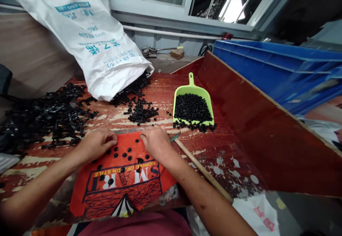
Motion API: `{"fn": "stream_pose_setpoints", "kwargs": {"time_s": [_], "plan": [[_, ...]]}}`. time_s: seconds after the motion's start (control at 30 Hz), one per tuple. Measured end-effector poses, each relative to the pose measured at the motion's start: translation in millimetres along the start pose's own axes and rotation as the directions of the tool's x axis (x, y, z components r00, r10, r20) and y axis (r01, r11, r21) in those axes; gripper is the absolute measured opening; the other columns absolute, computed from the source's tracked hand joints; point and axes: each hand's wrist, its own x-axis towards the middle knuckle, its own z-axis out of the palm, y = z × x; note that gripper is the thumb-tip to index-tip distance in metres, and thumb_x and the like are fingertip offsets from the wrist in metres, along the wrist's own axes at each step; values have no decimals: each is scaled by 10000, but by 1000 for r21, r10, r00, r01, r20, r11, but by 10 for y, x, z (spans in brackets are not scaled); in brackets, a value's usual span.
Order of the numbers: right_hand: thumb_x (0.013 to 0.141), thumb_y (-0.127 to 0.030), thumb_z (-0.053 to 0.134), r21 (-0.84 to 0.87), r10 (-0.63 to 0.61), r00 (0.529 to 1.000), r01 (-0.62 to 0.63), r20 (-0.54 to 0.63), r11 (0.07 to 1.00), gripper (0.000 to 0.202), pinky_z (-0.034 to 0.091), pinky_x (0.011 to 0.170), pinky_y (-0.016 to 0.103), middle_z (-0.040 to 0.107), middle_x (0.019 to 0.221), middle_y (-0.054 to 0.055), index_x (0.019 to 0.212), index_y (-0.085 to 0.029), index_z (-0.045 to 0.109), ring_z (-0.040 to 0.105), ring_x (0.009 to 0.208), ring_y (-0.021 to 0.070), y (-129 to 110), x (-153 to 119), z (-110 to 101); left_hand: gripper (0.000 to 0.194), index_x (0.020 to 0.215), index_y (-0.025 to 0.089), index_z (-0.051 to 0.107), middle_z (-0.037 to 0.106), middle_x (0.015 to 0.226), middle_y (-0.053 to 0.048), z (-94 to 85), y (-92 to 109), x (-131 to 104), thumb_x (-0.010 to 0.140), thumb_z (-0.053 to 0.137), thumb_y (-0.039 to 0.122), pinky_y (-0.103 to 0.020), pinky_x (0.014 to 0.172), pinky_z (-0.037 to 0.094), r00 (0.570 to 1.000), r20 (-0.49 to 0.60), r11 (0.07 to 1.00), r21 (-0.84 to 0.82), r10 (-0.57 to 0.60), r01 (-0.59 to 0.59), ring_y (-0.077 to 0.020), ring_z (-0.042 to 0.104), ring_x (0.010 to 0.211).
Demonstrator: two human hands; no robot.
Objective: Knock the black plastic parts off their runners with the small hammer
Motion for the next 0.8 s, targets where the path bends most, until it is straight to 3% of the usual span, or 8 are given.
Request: {"fn": "stream_pose_setpoints", "kwargs": {"time_s": [0.07, 0.17, 0.27, 0.37, 0.5, 0.63, 0.8], "plan": [[942, -284, 628, -40, -9, 1000, 10, 21, 999, 199, 349, 831, 365, 758, 901, 80, 825, -187, 757, 622, 882, 233, -83, 55, 38, 202, 755, 221, 682, 700, 799, -42, -51, 101, -8, 867, 528, 289, -316, 731, 378, 998, -40, 998, 43, 56, -54, -224, 614, 798], [889, -321, 699, -68, -64, 996, 68, 64, 995, 220, 333, 815, 377, 749, 822, 107, 747, -158, 741, 613, 852, 250, -206, 117, 104, 171, 776, 219, 700, 710, 782, -27, -36, 314, -41, 865, 564, 272, -302, 733, 404, 988, 67, 990, -19, 142, -141, -202, 622, 762], [867, -235, 715, -51, -135, 986, 141, 95, 989, 159, 318, 803, 354, 735, 790, 69, 720, -175, 722, 597, 826, 218, -200, 120, 126, 128, 795, 212, 708, 715, 803, -30, 77, 464, -85, 835, 592, 178, -315, 782, 410, 970, 135, 980, -6, 199, -201, -206, 626, 795], [886, -198, 690, -26, -165, 982, 168, 92, 985, 155, 306, 789, 340, 722, 796, 48, 733, -179, 709, 579, 827, 199, -114, 72, 110, 166, 762, 204, 695, 703, 813, -43, 179, 481, -129, 862, 568, 163, -364, 837, 388, 981, 82, 979, 88, 176, -183, -233, 616, 843], [892, -209, 691, 4, -194, 978, 194, 71, 981, 127, 299, 811, 338, 714, 839, 33, 767, -190, 704, 563, 875, 200, -78, -9, 116, 140, 846, 207, 709, 698, 849, -54, 234, 449, -180, 884, 612, 300, -401, 818, 362, 983, 37, 971, 157, 179, -182, -263, 599, 850], [890, -192, 680, 15, -207, 976, 207, 73, 978, 185, 302, 787, 350, 685, 746, 44, 707, -173, 698, 546, 789, 202, -98, -76, 131, 219, 797, 208, 708, 697, 840, -60, 241, 498, -226, 926, 541, 269, -415, 815, 329, 975, 24, 943, 250, 221, -220, -271, 587, 851], [919, -190, 654, 58, -276, 961, 274, 29, 960, 80, 315, 832, 333, 701, 908, 29, 977, -207, 705, 537, 885, 192, -9, -313, 9, 221, 783, 214, 705, 695, 814, -39, 134, 470, -442, 929, 552, 280, -371, 766, 319, 983, 2, 961, 210, 185, -182, -233, 597, 818]]}}
